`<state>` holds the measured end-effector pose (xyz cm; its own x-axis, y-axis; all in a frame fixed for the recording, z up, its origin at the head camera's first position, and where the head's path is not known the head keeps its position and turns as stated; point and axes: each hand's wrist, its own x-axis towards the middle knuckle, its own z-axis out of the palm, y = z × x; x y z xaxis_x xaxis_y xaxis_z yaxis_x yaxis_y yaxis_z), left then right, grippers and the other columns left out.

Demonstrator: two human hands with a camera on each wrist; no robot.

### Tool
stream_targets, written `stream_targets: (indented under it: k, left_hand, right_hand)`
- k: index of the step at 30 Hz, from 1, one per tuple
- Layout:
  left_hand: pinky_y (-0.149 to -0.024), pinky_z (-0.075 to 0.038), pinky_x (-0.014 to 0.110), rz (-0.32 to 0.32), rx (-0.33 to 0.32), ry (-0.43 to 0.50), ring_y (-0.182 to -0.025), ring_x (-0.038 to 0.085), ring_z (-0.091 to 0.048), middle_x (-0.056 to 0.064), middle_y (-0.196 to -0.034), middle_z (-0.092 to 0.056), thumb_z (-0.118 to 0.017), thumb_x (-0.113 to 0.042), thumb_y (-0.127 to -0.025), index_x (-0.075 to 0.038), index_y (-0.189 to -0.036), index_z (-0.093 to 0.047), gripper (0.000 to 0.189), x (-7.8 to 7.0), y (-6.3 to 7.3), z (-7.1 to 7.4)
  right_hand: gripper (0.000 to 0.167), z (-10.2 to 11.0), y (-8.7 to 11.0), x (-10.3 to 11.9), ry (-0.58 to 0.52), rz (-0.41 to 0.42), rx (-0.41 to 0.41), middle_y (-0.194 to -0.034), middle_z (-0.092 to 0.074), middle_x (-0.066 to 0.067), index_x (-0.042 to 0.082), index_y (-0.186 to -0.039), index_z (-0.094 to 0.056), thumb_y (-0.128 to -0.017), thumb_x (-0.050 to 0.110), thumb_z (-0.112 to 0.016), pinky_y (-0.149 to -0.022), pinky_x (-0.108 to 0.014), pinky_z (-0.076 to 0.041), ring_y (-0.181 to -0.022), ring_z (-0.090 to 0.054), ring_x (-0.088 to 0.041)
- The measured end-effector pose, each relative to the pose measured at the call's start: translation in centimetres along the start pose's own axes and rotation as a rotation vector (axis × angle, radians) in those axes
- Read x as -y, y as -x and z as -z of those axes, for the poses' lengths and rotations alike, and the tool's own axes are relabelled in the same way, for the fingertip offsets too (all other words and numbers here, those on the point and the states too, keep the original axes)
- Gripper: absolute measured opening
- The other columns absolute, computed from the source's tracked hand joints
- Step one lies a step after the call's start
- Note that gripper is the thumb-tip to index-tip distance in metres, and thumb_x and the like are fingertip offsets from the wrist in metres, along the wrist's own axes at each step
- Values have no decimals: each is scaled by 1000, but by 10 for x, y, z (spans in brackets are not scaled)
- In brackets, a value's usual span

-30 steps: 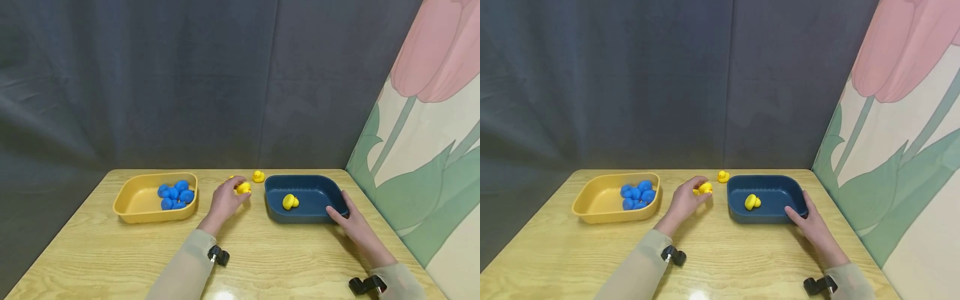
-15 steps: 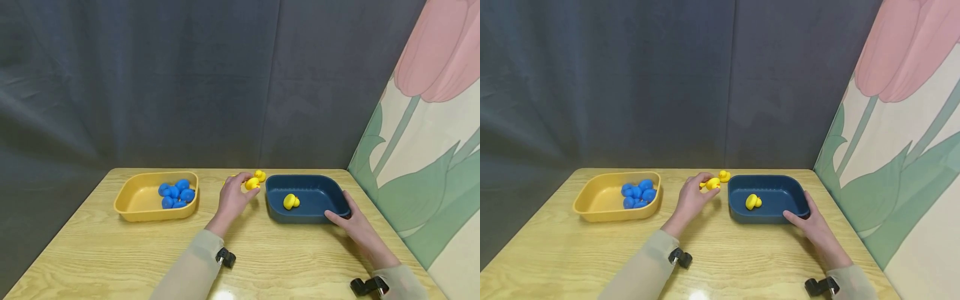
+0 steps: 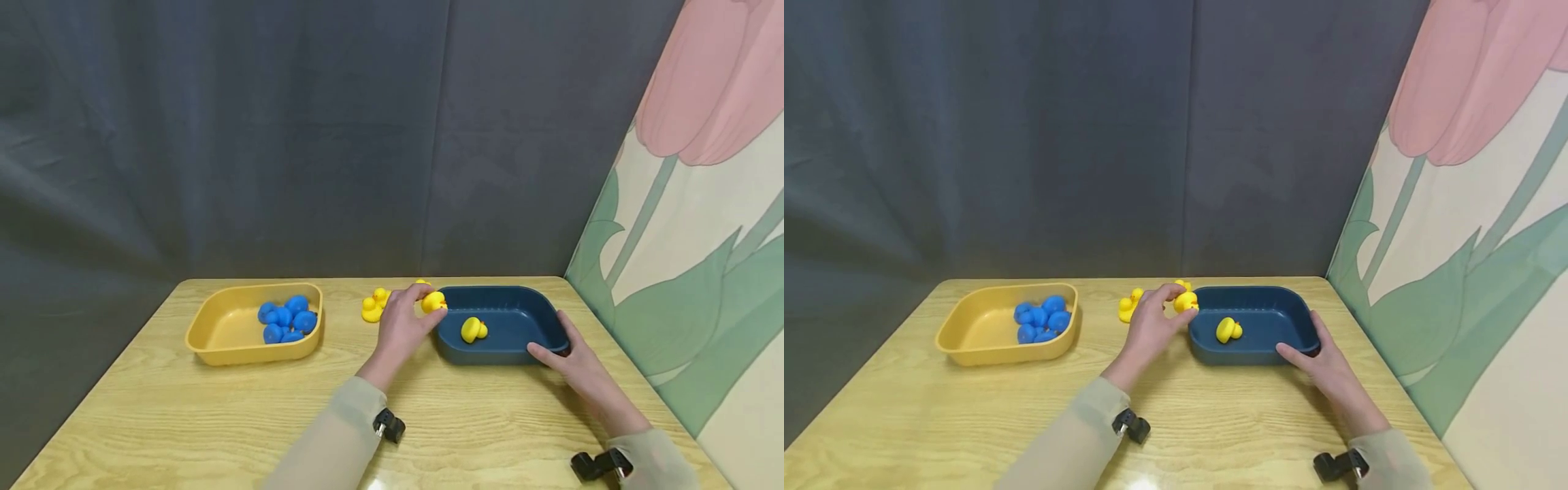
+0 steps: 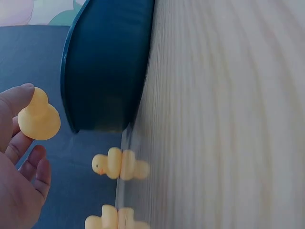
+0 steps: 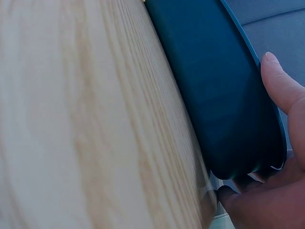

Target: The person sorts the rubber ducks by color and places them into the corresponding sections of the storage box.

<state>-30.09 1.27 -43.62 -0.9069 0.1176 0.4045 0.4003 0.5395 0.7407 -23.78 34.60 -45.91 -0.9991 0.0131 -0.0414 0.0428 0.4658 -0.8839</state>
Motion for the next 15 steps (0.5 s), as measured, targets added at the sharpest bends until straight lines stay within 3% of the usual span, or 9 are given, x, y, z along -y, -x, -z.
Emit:
stream_targets:
  k: [9,15]
  left_hand:
    - [-106,-55,41,-2,16,-17,-128,22,-57,-4,-136,-74,-87,-36,-99,-20,-142,-72,49,-8,-2,-17]
    - [-113,-49,43,-31,45,-55,-136,25,-55,-5,-140,-73,-83,-39,-101,-21,-147,-69,51,-9,-3,-24]
  right_hand:
    - [115,-5,-3,3,-6,16,-2,-180,15,-29,16,-175,18,-108,35,-74,-127,-78,-7,-164,8,-55]
    - [115,-5,-4,2,-6,11,-7,-179,14,-29,16,-175,18,-108,35,-73,-127,-78,-8,-164,7,-55]
